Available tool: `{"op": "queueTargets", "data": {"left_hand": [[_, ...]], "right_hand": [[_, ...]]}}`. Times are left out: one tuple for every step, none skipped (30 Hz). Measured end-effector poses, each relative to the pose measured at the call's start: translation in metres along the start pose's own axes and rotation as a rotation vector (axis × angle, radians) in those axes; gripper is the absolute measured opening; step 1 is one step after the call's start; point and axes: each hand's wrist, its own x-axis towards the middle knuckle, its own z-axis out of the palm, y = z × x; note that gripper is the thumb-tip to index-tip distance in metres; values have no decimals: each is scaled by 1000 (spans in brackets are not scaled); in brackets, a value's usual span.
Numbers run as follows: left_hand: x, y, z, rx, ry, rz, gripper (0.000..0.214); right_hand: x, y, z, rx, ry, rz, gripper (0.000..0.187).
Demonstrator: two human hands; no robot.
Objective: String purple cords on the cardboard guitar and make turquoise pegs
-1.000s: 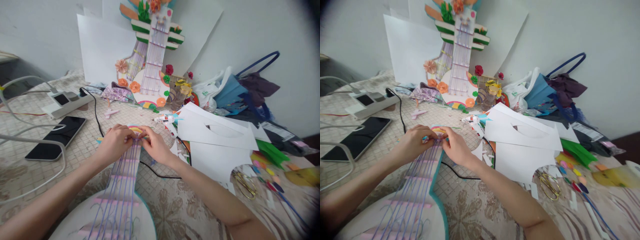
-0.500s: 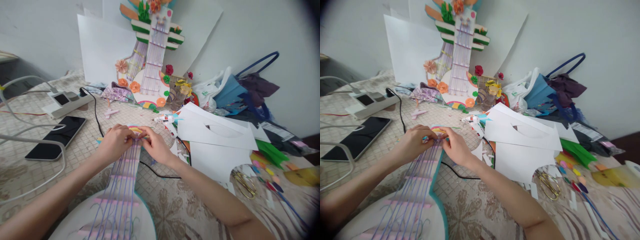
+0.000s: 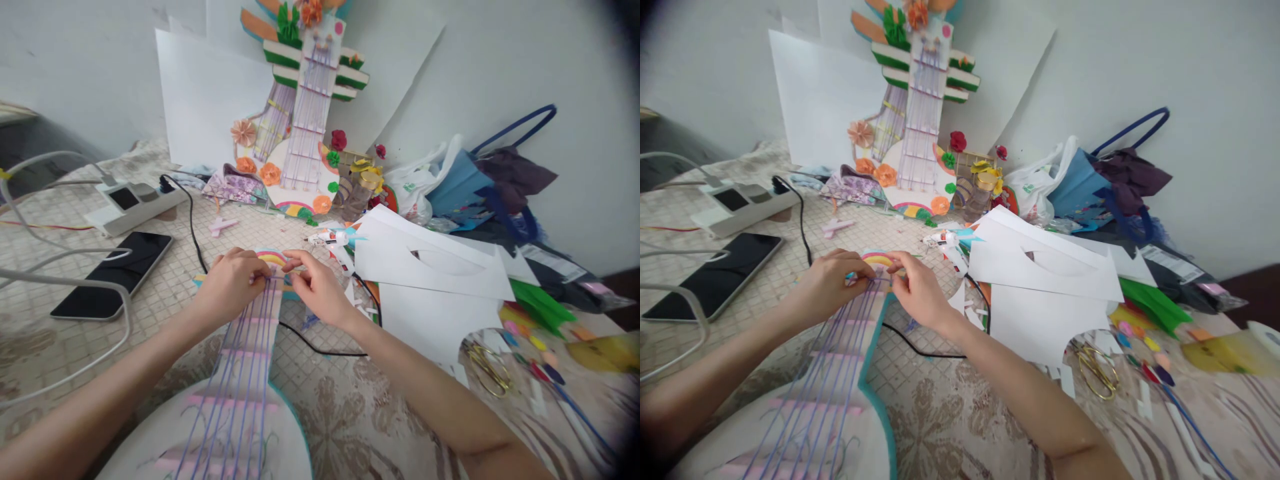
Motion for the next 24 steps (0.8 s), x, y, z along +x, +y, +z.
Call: {"op": "queueTargets", "data": {"left_hand": [[0, 1, 0, 2, -1, -1, 19], [0, 1, -1, 4, 0, -2, 20], [0, 1, -1, 5, 2, -2, 20], [0, 1, -1, 6, 3, -1, 20], [0, 1, 0, 5, 3, 0, 19], [0, 1, 0, 3, 3, 2, 19], [0, 0, 0, 1, 3, 5, 19], [-1, 0, 0, -2, 7, 6, 19], [-1, -1, 1, -5, 12, 7, 19], [-1, -1, 1, -8, 16, 7, 19], [-1, -2, 1, -10, 20, 6, 19], [-1, -2, 2, -13, 22, 5, 19], [-1, -2, 2, -14, 22, 6, 19], [-1, -2, 2, -15, 20, 8, 19], [-1, -2, 2, -14, 18, 10, 19], [-1, -1, 2, -12, 17, 12, 19], [-1, -1, 2, -9, 15, 13, 19], [-1, -1, 1, -7, 12, 13, 20], [-1, -1, 1, -6, 8, 12, 20], [-1, 0, 0, -8, 4, 11, 20], [-1, 0, 0, -10, 2, 8, 20], [-1, 0, 0, -14, 0, 7, 20], [-2, 0, 0, -18, -1, 5, 20], [-2, -1, -1, -22, -1, 4, 20]], "right_hand": [[0, 0, -1, -6, 2, -3, 39], [-1, 0, -2, -10, 2, -7, 39], [-2, 0, -3, -12, 1, -9, 39], [-3, 0, -4, -13, -1, -8, 38], [-4, 0, -5, -14, -2, -5, 38], [-5, 0, -7, -14, -3, 0, 38], [-7, 0, -8, -16, -3, 7, 37], [-8, 0, -9, -18, -3, 12, 37], [-10, -1, -11, -19, -2, 16, 37], [-12, -1, -12, -18, -3, 18, 36], [-13, -2, -14, -16, -6, 21, 36], [-15, -2, -15, -15, -10, 24, 36], [-16, -2, -17, -15, -14, 29, 36], [-18, -3, -18, -15, -15, 33, 36], [-19, -3, -20, -15, -13, 37, 36], [-20, -3, -21, -13, -7, 40, 36], [-20, -2, -23, -9, 5, 42, 36], [-21, -2, -24, -2, 19, 42, 35], [-21, -2, -26, 6, 33, 42, 35], [-22, -2, -29, 15, 46, 42, 35], [-22, -2, -31, 25, 57, 42, 35], [-23, -3, -34, 38, 66, 43, 36], [-24, -4, -37, 53, 73, 45, 35], [-25, -6, -40, 67, 80, 49, 35]]}}
